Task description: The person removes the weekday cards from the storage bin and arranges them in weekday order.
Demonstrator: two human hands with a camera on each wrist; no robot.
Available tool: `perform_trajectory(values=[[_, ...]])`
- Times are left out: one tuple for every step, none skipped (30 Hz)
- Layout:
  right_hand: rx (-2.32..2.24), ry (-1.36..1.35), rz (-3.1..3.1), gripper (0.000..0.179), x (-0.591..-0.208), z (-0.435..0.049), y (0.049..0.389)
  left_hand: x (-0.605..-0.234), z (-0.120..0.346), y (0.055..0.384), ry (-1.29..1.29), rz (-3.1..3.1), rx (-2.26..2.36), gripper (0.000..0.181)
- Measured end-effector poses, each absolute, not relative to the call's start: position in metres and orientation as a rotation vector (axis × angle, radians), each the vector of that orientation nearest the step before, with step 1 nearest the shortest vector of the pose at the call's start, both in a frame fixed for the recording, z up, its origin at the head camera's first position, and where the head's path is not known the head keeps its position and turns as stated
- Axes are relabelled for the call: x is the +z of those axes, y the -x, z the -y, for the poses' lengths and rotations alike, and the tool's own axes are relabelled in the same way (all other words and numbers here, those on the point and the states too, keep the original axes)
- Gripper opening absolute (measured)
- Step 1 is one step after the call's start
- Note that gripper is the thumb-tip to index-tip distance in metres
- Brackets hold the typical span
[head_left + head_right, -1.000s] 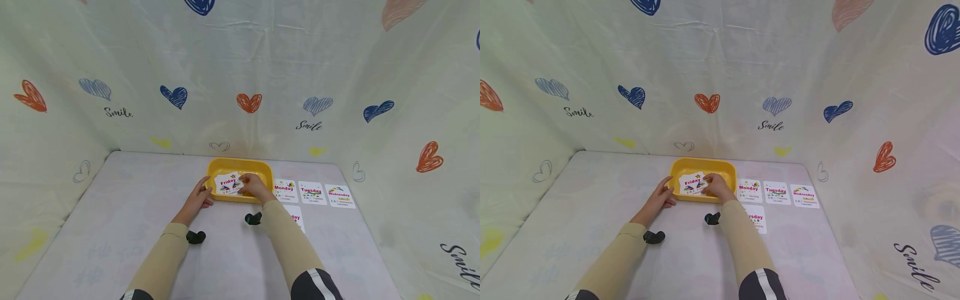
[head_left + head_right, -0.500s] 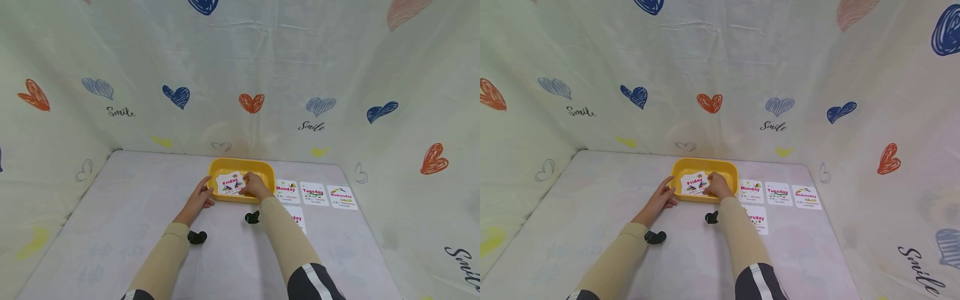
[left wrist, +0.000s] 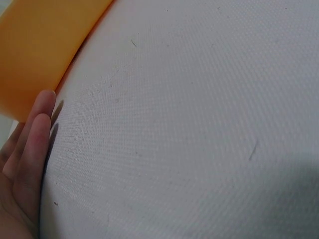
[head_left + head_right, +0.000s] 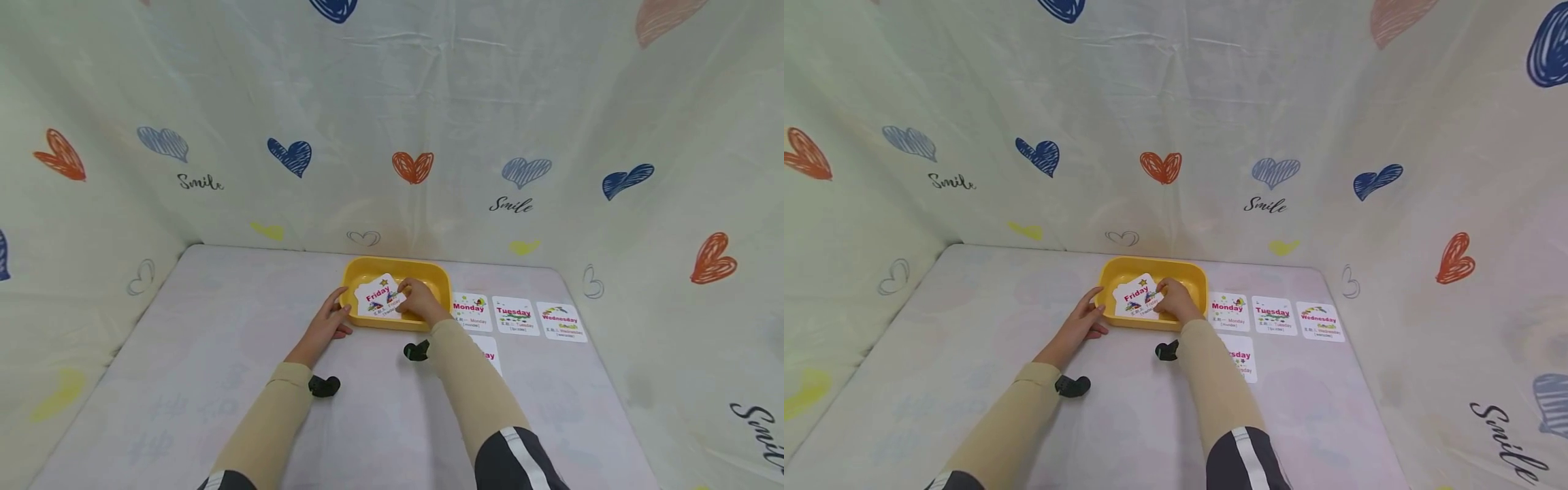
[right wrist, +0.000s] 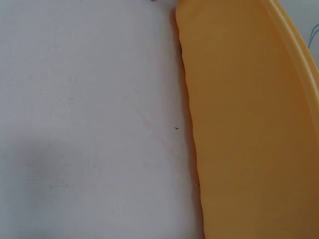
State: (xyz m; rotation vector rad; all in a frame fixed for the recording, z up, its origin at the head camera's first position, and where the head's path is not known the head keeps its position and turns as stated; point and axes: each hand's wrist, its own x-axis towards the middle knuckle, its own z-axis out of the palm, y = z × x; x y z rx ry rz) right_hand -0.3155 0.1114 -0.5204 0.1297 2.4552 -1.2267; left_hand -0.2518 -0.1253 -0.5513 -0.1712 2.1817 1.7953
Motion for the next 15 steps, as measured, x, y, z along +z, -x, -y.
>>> perform_trajectory(values=[[-1.233, -0.127, -2.447, 0.036, -0.519, -0.113, 0.315, -0.551, 0.125, 0.252, 0.169, -2.181, 1.796, 0.055], [-1.241, -0.124, -2.437, 0.035, -0.518, -0.114, 0.315, -0.551, 0.124, 0.252, 0.167, -2.181, 1.797, 0.055], [-1.249, -0.124, -2.426, 0.035, -0.517, -0.116, 0.315, -0.55, 0.124, 0.252, 0.167, -2.181, 1.796, 0.055], [-1.26, -0.117, -2.417, 0.034, -0.516, -0.117, 0.315, -0.55, 0.124, 0.251, 0.169, -2.181, 1.794, 0.055], [-1.268, -0.116, -2.407, 0.034, -0.514, -0.119, 0.314, -0.55, 0.124, 0.251, 0.169, -2.182, 1.787, 0.055], [-1.285, -0.114, -2.391, 0.033, -0.513, -0.121, 0.314, -0.55, 0.124, 0.251, 0.172, -2.182, 1.785, 0.055], [-1.291, -0.112, -2.382, 0.033, -0.511, -0.123, 0.313, -0.55, 0.124, 0.252, 0.17, -2.181, 1.784, 0.055], [-1.302, -0.112, -2.37, 0.032, -0.51, -0.124, 0.313, -0.55, 0.124, 0.252, 0.172, -2.183, 1.78, 0.055], [-1.316, -0.115, -2.357, 0.032, -0.508, -0.125, 0.312, -0.55, 0.125, 0.252, 0.168, -2.185, 1.776, 0.055], [-1.333, -0.118, -2.346, 0.031, -0.507, -0.126, 0.312, -0.55, 0.125, 0.252, 0.169, -2.186, 1.774, 0.055], [-1.344, -0.122, -2.339, 0.031, -0.505, -0.127, 0.311, -0.55, 0.125, 0.252, 0.17, -2.187, 1.771, 0.055], [-1.357, -0.125, -2.332, 0.031, -0.504, -0.128, 0.311, -0.55, 0.125, 0.252, 0.171, -2.185, 1.776, 0.055], [-1.373, -0.126, -2.328, 0.031, -0.502, -0.128, 0.31, -0.55, 0.125, 0.252, 0.171, -2.186, 1.775, 0.055], [-1.396, -0.128, -2.321, 0.031, -0.501, -0.128, 0.31, -0.55, 0.125, 0.252, 0.167, -2.187, 1.776, 0.055], [-1.417, -0.13, -2.313, 0.03, -0.499, -0.129, 0.309, -0.55, 0.125, 0.252, 0.163, -2.187, 1.779, 0.055]])
